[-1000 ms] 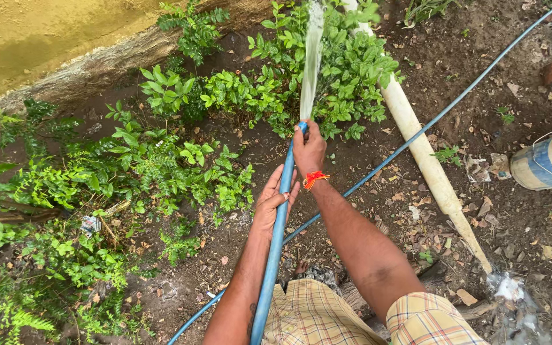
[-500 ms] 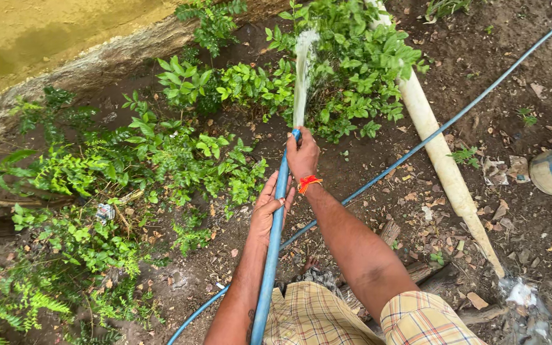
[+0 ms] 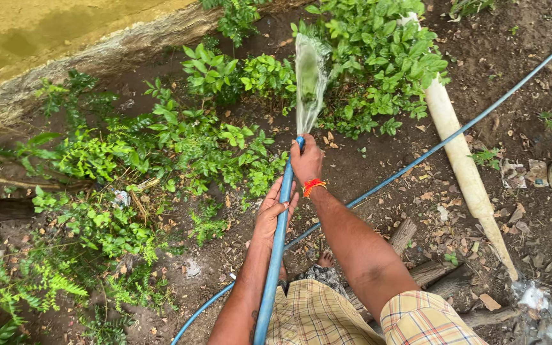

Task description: The person waters plants in a garden using a hose, moving the hose to direct water toward different bushes and soil before briefly washing their hands under the water flow.

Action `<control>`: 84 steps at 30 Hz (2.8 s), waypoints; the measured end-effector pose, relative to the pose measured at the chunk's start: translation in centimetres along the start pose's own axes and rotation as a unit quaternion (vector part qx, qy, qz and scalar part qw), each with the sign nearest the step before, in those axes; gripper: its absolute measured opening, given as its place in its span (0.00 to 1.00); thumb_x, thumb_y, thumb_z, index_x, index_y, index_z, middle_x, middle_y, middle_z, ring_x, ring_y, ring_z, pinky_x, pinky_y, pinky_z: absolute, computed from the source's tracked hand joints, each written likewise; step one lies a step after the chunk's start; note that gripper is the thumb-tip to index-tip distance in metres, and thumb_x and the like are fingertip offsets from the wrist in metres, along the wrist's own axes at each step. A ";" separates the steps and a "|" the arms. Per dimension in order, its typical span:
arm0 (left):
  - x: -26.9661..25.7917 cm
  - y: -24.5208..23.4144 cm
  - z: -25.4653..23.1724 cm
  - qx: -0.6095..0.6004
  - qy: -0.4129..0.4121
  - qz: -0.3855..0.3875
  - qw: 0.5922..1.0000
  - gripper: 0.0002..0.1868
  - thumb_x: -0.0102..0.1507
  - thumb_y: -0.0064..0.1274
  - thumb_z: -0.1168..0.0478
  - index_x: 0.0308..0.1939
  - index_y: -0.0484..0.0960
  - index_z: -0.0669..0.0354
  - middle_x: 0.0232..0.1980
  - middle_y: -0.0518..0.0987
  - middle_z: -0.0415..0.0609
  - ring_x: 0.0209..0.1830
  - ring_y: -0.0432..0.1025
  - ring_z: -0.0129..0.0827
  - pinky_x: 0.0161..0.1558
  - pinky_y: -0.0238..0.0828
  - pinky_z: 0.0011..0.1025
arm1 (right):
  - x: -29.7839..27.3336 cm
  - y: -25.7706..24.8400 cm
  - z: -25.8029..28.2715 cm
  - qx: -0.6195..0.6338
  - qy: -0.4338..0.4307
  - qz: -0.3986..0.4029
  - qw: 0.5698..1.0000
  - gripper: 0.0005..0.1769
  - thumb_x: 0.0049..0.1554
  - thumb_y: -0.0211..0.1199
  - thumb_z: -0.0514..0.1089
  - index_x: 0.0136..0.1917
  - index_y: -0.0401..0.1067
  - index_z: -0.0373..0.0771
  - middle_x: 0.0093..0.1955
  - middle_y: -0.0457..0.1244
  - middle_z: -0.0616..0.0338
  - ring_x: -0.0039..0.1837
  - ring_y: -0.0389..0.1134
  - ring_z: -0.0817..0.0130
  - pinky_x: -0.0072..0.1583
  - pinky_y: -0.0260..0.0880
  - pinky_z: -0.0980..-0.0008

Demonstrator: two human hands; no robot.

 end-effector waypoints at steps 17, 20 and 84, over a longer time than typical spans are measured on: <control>-1.5 -7.4 2.4 -0.021 -0.069 -0.004 0.997 0.43 0.58 0.34 0.85 0.78 0.56 0.62 0.75 0.65 0.59 0.73 0.64 0.42 0.73 0.63 0.40 | -4.8 1.4 -5.4 -0.081 -0.015 -0.027 0.996 0.20 0.61 0.63 0.46 0.61 0.71 0.32 0.41 0.70 0.43 0.43 0.74 0.48 0.49 0.73 0.53; -2.0 -8.0 2.3 -0.017 -0.069 0.004 0.997 0.42 0.58 0.34 0.85 0.78 0.57 0.63 0.75 0.65 0.61 0.73 0.65 0.43 0.74 0.63 0.40 | -5.7 1.5 -5.5 -0.073 0.025 -0.016 0.997 0.20 0.61 0.62 0.47 0.61 0.71 0.32 0.41 0.70 0.42 0.44 0.75 0.48 0.48 0.74 0.54; -6.2 -9.5 8.0 0.092 -0.217 0.011 0.972 0.41 0.58 0.36 0.83 0.77 0.57 0.66 0.74 0.67 0.63 0.71 0.67 0.45 0.67 0.72 0.34 | -14.1 -6.6 -12.8 -0.107 0.147 -0.122 0.976 0.22 0.59 0.64 0.50 0.59 0.73 0.31 0.42 0.71 0.41 0.44 0.74 0.50 0.49 0.73 0.55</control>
Point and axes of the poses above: each hand's wrist, its own x-axis towards the middle knuckle, its own y-axis out of the palm, z = x × y, the point moved 9 cm from there along x, towards the middle knuckle
